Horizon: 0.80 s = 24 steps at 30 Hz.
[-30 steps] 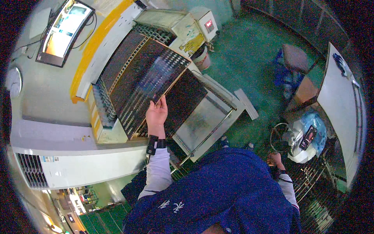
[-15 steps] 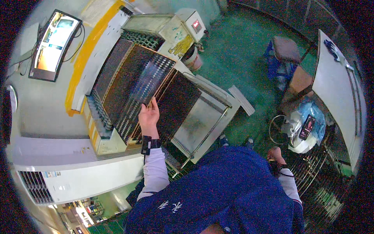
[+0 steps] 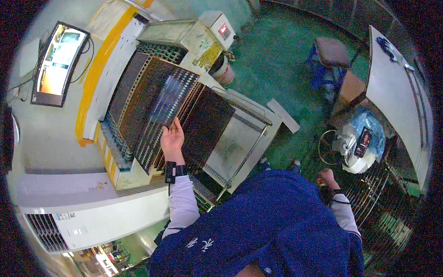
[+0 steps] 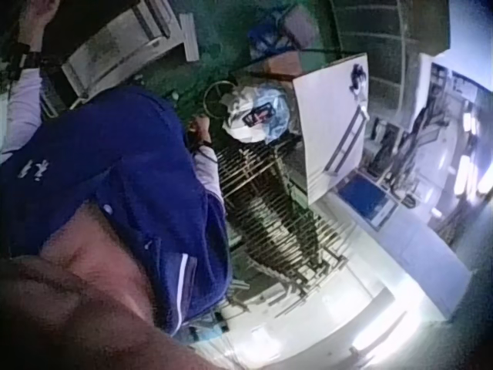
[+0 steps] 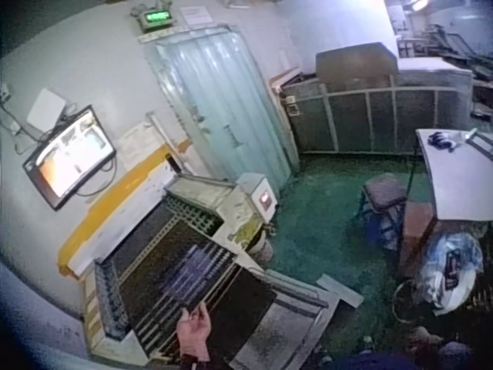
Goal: The recorder removes metal trays containing small components from an industrial machine and organizes them onto a mobile storage rack.
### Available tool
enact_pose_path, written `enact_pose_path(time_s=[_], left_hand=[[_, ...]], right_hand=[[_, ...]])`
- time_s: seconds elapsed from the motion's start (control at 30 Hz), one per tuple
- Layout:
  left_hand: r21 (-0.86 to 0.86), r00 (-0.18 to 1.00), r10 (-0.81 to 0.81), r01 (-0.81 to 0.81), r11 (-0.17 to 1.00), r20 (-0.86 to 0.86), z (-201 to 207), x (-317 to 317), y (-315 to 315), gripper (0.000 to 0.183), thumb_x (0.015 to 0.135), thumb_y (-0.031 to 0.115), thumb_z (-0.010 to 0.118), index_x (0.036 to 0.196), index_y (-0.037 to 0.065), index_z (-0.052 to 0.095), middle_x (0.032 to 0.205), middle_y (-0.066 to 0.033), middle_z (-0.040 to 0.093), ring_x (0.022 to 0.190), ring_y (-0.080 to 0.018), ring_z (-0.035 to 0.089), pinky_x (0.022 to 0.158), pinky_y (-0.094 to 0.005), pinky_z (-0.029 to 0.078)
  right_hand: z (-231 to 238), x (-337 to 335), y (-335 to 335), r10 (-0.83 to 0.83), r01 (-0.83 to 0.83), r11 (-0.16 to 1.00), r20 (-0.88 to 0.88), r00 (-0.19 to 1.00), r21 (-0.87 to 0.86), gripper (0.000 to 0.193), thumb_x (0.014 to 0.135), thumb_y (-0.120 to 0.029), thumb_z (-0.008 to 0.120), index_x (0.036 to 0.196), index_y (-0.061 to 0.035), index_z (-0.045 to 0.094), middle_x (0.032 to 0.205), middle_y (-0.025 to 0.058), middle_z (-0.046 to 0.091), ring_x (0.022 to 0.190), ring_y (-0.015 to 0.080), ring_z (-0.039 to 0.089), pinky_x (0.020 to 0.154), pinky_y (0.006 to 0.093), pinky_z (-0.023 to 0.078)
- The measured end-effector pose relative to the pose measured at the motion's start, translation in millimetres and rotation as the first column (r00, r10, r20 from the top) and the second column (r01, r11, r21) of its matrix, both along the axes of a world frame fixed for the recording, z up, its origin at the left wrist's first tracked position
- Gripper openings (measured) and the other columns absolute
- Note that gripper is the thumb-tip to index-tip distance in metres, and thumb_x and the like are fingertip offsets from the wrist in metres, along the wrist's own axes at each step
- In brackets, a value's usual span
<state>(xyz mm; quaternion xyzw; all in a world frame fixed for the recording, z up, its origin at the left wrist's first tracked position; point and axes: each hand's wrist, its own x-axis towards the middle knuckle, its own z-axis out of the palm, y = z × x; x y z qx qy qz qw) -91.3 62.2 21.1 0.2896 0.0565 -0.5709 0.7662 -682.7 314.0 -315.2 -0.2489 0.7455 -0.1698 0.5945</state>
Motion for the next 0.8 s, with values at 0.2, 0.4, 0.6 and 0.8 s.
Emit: enact_pose_path(time_s=[0.2,0.4,0.6,0.8], left_hand=[[0.033,1.0,0.005,-0.005,0.999,-0.021,-4.7,13.5,5.9,0.038,0.093,0.027,0.028,0.101,-0.007,0.044,0.095,-0.0181,0.054,0.093,-0.0304,0.054,0.082,-0.0388,0.048],[-0.008,1.0,-0.001,0.001,1.0,0.011,-8.9,19.7,-0.9,0.035,0.09,0.023,0.038,0.1,-0.01,0.04,0.097,-0.0211,0.052,0.096,-0.0306,0.052,0.085,-0.0366,0.047],[-0.011,1.0,-0.01,0.011,1.0,0.015,-9.6,24.8,-5.1,0.029,0.091,0.018,0.036,0.102,-0.009,0.041,0.097,-0.0202,0.052,0.096,-0.0318,0.052,0.085,-0.0385,0.047],[0.004,0.998,-0.039,0.039,0.999,0.048,-10.8,24.0,-6.3,0.025,0.089,0.015,0.04,0.098,-0.009,0.045,0.097,-0.0193,0.054,0.097,-0.0302,0.052,0.087,-0.0363,0.046]], right_hand=[[41.1,19.7,-15.7,-0.257,0.208,0.961,0.306,0.917,0.183,0.01,0.076,-0.007,0.048,0.067,-0.0028,0.047,0.055,0.0105,0.05,0.04,0.0217,0.049,0.034,0.0317,0.039],[63.3,27.0,-18.3,-0.171,0.145,0.981,0.218,0.961,0.131,0.005,0.075,-0.007,0.05,0.071,-0.003,0.048,0.056,0.0095,0.05,0.042,0.0222,0.05,0.034,0.0321,0.038],[73.6,31.9,-19.7,-0.227,0.195,0.968,0.212,0.951,0.16,0.004,0.074,-0.005,0.049,0.071,-0.0028,0.048,0.056,0.0091,0.049,0.042,0.0215,0.049,0.035,0.0316,0.038],[68.5,32.6,-19.2,-0.223,0.197,0.969,0.19,0.956,0.149,0.006,0.075,-0.007,0.049,0.071,-0.0031,0.051,0.056,0.0082,0.05,0.042,0.0198,0.05,0.035,0.0312,0.038]])
